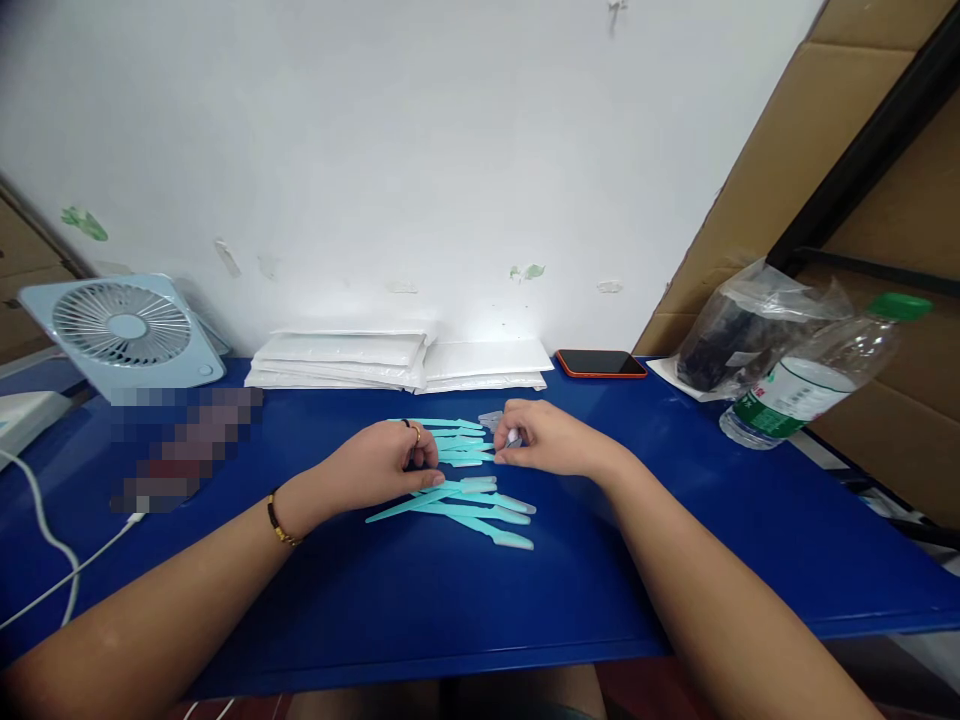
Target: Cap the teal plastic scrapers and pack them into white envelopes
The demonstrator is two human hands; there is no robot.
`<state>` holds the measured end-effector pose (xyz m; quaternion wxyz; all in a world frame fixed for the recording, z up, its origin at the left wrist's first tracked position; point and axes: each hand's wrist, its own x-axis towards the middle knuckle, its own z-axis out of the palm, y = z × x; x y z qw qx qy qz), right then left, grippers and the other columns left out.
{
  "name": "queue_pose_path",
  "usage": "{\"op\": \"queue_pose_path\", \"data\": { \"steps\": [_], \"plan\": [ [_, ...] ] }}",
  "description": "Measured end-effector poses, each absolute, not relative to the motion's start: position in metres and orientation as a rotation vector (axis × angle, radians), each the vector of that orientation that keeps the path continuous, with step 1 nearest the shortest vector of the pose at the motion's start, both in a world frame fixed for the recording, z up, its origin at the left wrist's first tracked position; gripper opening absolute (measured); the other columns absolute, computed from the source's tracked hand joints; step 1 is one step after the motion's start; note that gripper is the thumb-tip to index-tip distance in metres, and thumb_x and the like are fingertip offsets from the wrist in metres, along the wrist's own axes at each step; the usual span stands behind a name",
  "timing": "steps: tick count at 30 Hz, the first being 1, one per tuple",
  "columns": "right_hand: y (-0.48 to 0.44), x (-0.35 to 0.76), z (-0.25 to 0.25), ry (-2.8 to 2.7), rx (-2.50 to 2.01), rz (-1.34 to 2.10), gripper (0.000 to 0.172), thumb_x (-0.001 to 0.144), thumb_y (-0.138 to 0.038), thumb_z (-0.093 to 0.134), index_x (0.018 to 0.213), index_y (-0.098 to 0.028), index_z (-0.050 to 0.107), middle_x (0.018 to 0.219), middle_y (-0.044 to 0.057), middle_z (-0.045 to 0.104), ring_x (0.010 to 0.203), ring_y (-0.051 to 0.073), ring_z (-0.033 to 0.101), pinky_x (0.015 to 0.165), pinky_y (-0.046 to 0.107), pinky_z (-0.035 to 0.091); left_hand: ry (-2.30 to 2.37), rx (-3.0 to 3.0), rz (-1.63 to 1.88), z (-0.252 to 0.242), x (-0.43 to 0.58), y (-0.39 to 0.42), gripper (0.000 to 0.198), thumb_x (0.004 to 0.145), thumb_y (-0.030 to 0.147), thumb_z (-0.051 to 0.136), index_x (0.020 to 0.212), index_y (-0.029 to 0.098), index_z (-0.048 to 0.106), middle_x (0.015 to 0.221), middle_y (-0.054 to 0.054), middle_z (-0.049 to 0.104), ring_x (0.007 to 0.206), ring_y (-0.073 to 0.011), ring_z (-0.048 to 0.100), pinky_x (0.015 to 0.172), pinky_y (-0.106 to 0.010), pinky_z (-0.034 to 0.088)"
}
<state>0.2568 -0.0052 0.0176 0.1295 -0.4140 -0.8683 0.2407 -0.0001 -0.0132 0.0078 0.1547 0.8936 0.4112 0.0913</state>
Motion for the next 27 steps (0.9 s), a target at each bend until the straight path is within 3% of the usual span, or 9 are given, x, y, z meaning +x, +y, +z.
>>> {"op": "queue_pose_path", "data": {
  "steps": [6, 10, 16, 27],
  "plan": [
    [-0.014, 0.24, 0.016, -2.686, -1.102, 0.74, 0.024, 0.071, -0.043, 0.067, 0.078, -0.02, 0.069, 0.077, 0.002, 0.057, 0.067, 0.014, 0.051, 0.059, 0.024, 0.037, 1.142, 2.511, 0.131, 0.006, 0.002, -0.016, 0.022, 0.077, 0.042, 0.054, 0.075, 0.021, 0.063, 0.069, 0.001, 0.063, 0.062, -0.0127, 0.054, 0.05, -0.022, 0.031],
    [-0.013, 0.239, 0.015, -2.683, -1.092, 0.711, 0.022, 0.071, -0.042, 0.067, 0.078, -0.02, 0.069, 0.077, 0.002, 0.058, 0.066, 0.013, 0.051, 0.058, 0.024, 0.036, 1.15, 2.543, 0.184, 0.004, 0.003, -0.015, 0.021, 0.075, 0.041, 0.056, 0.082, 0.022, 0.063, 0.075, 0.001, 0.063, 0.066, -0.0131, 0.054, 0.053, -0.022, 0.034],
    [-0.013, 0.237, 0.01, -2.665, -1.104, 0.676, 0.02, 0.073, -0.038, 0.066, 0.075, -0.018, 0.066, 0.076, 0.002, 0.058, 0.066, 0.013, 0.052, 0.057, 0.024, 0.036, 1.17, 2.519, 0.151, 0.003, 0.004, -0.015, 0.021, 0.079, 0.038, 0.052, 0.077, 0.021, 0.063, 0.069, 0.0, 0.062, 0.066, -0.0135, 0.056, 0.053, -0.023, 0.034],
    [-0.008, 0.245, 0.013, -2.413, -1.185, 0.662, 0.021, 0.08, -0.038, 0.059, 0.078, -0.019, 0.068, 0.077, 0.002, 0.056, 0.063, 0.011, 0.051, 0.055, 0.024, 0.037, 1.294, 2.642, 0.301, 0.005, 0.007, -0.006, 0.022, 0.083, 0.037, 0.051, 0.078, 0.019, 0.064, 0.082, -0.002, 0.063, 0.07, -0.0137, 0.057, 0.063, -0.025, 0.038]
  ]
}}
